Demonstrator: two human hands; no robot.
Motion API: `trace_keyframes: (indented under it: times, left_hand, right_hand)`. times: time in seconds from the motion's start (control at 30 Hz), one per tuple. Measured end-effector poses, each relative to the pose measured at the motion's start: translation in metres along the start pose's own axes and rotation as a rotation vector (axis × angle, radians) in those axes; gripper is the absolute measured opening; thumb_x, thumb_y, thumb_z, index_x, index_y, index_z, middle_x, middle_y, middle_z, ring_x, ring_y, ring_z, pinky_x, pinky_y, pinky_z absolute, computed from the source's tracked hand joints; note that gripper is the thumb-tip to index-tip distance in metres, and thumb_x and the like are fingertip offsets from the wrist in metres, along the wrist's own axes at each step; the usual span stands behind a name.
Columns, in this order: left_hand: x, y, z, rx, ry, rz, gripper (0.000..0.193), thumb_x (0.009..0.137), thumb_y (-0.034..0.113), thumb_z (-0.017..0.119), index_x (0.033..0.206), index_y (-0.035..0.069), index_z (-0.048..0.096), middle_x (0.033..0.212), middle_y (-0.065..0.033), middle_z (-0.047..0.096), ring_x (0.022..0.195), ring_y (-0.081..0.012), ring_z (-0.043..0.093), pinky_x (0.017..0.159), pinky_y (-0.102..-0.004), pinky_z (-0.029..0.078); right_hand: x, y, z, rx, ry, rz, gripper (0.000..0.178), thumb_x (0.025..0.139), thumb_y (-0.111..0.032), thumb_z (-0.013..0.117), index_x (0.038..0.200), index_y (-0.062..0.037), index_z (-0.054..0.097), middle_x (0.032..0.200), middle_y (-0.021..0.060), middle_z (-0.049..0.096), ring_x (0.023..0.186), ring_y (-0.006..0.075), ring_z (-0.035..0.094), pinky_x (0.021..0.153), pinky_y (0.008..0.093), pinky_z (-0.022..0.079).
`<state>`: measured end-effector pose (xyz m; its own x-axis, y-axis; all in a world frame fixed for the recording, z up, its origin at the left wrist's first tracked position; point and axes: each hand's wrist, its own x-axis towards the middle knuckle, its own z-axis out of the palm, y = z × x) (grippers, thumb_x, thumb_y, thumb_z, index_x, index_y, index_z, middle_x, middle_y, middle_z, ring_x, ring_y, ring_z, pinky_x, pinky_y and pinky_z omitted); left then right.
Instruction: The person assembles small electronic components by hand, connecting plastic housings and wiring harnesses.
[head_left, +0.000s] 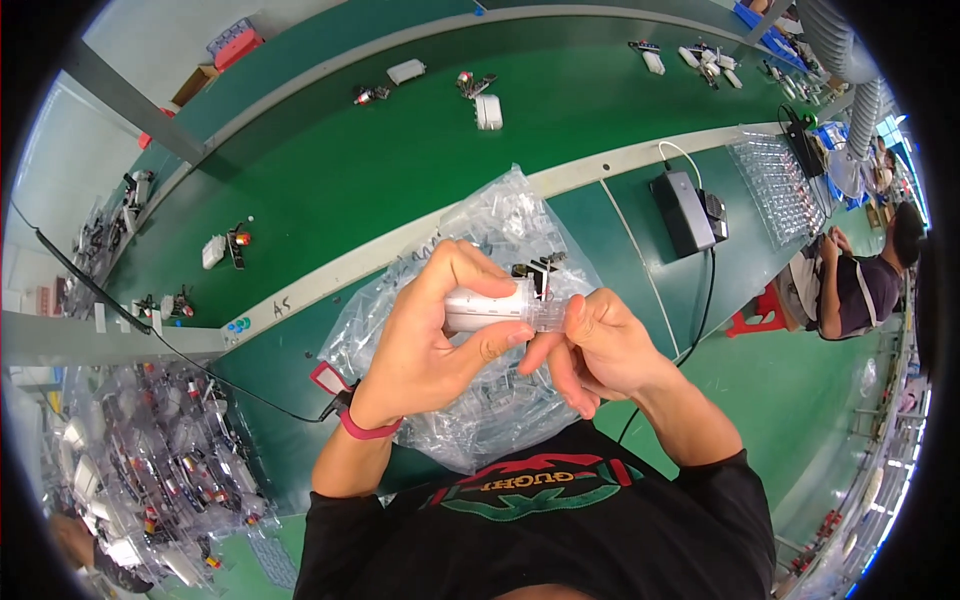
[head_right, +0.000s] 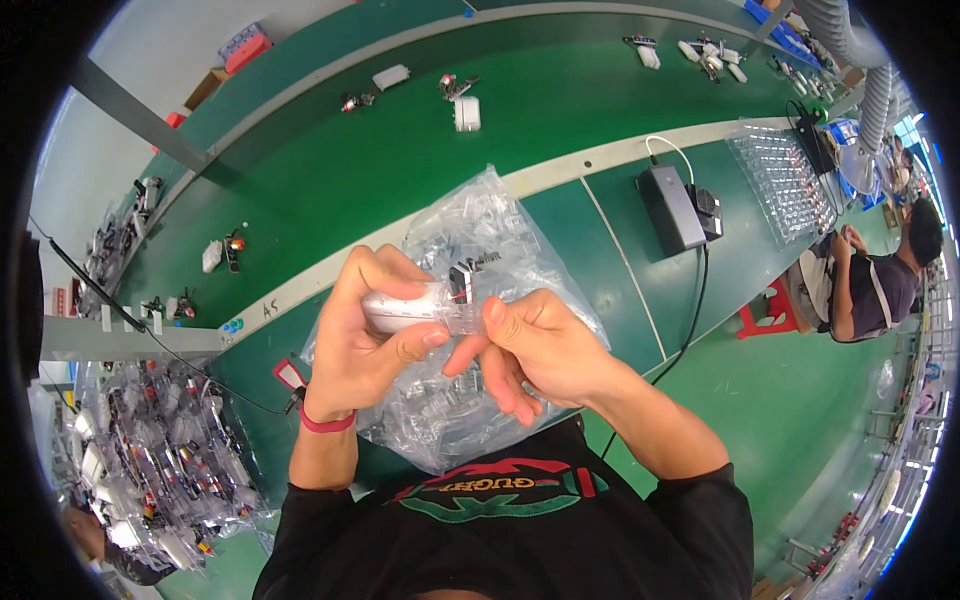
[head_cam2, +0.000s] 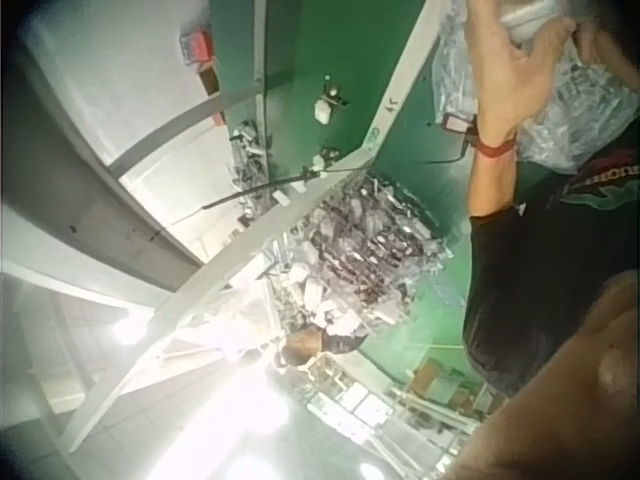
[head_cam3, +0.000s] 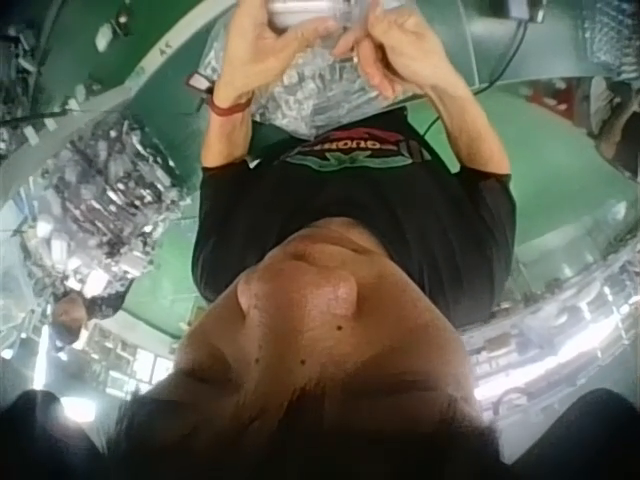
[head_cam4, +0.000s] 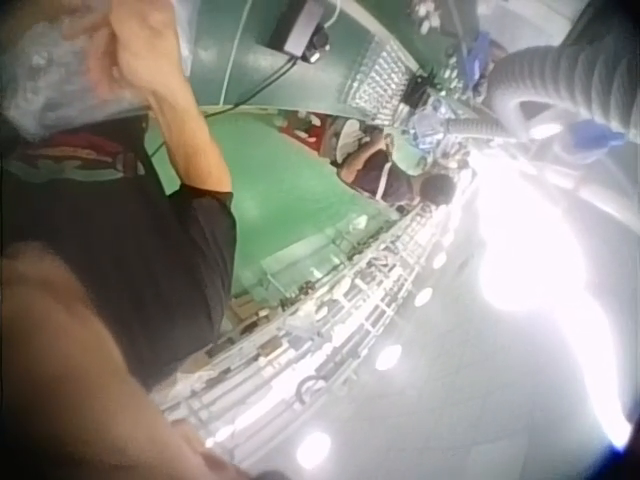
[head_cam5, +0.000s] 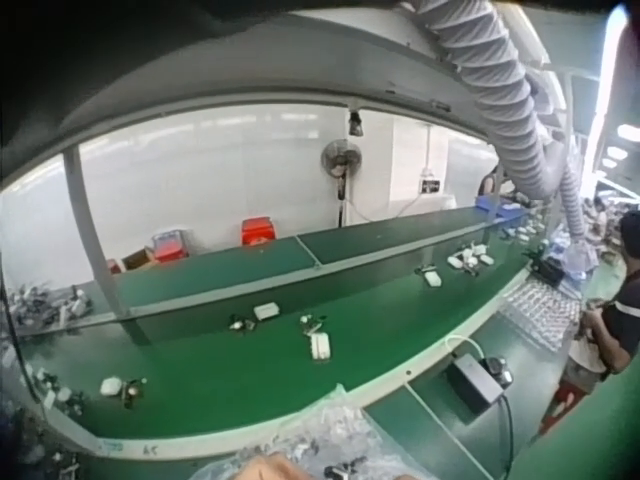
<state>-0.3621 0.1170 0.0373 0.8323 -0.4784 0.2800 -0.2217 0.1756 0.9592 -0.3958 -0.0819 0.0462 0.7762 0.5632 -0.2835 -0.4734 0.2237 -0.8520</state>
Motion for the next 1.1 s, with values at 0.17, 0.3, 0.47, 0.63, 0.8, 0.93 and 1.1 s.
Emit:
trace_keyframes:
  times: [0.17, 0.3, 0.47, 0.63, 0.8, 0.93, 1.1]
  left_hand:
    - [0.020, 0.000, -0.026, 0.003, 0.141, -0.146, 0.028, 0.078, 0.004, 0.069, 0.098, 0.006, 0.049, 0.088, -0.0028, 0.055, 0.073, -0.0091, 0.057, 0.059, -0.0199, 0.045]
    - [0.050, -0.019, -0.114, 0.208, 0.523, -0.236, 0.025, 0.092, 0.031, 0.052, 0.082, 0.008, 0.051, 0.060, 0.0023, 0.051, 0.043, -0.0035, 0.044, 0.035, -0.0165, 0.028]
    - [0.059, -0.070, -0.224, 0.555, 0.671, -0.488, 0.025, 0.088, 0.031, 0.056, 0.088, 0.006, 0.055, 0.063, -0.0013, 0.054, 0.043, -0.0086, 0.046, 0.037, -0.0216, 0.031]
    - [0.078, -0.088, -0.277, 1.324, 0.621, -0.539, 0.036, 0.082, 0.037, 0.059, 0.101, 0.007, 0.057, 0.083, -0.0112, 0.062, 0.076, -0.0267, 0.061, 0.068, -0.0362, 0.048]
    - [0.178, -0.104, -0.233, 1.717, 0.343, -0.240, 0.039, 0.080, 0.028, 0.059, 0.111, 0.006, 0.052, 0.112, -0.0177, 0.054, 0.108, -0.0334, 0.049, 0.092, -0.0427, 0.040]
    - [0.240, -0.162, -0.211, 1.657, 0.081, 0.104, 0.047, 0.078, 0.012, 0.058, 0.122, 0.003, 0.043, 0.116, -0.0191, 0.051, 0.110, -0.0357, 0.048, 0.095, -0.0439, 0.039]
    - [0.276, -0.194, -0.202, 1.693, -0.041, -0.147, 0.063, 0.077, 0.014, 0.063, 0.132, 0.003, 0.033, 0.122, -0.0202, 0.047, 0.110, -0.0378, 0.047, 0.095, -0.0448, 0.039]
  right_hand:
    - [0.018, -0.014, -0.001, -0.261, 0.141, -0.082, 0.054, 0.096, -0.042, 0.040, 0.086, 0.0043, 0.064, 0.049, 0.0054, 0.055, 0.035, 0.0104, 0.049, 0.034, 0.0221, 0.037]
    - [0.024, 0.011, -0.005, -1.077, -0.058, -0.419, 0.035, 0.092, -0.029, 0.051, 0.085, 0.0028, 0.064, 0.051, 0.0117, 0.057, 0.045, 0.0187, 0.057, 0.046, 0.0305, 0.046]
    - [0.042, 0.086, -0.016, -1.693, 0.249, -0.555, 0.022, 0.070, -0.019, 0.067, 0.082, -0.0035, 0.059, 0.077, 0.0082, 0.053, 0.081, 0.0244, 0.055, 0.067, 0.0363, 0.047]
    - [0.029, 0.082, -0.016, -1.383, 0.375, -0.852, 0.021, 0.069, -0.019, 0.071, 0.075, -0.0054, 0.056, 0.071, 0.0067, 0.052, 0.066, 0.0203, 0.054, 0.053, 0.0311, 0.045]
    - [0.002, 0.105, -0.010, -1.162, 0.346, -0.624, 0.019, 0.077, -0.020, 0.064, 0.070, -0.0045, 0.055, 0.073, 0.0064, 0.052, 0.057, 0.0201, 0.052, 0.043, 0.0296, 0.042]
    - [0.023, 0.101, -0.010, -1.430, 0.184, -0.403, 0.017, 0.079, -0.020, 0.056, 0.078, -0.0030, 0.056, 0.082, 0.0085, 0.054, 0.082, 0.0220, 0.056, 0.062, 0.0315, 0.047]
    - [0.053, 0.101, -0.020, -1.590, 0.529, -0.731, 0.023, 0.075, -0.017, 0.053, 0.087, 0.0010, 0.059, 0.101, 0.0150, 0.054, 0.105, 0.0267, 0.049, 0.082, 0.0330, 0.043]
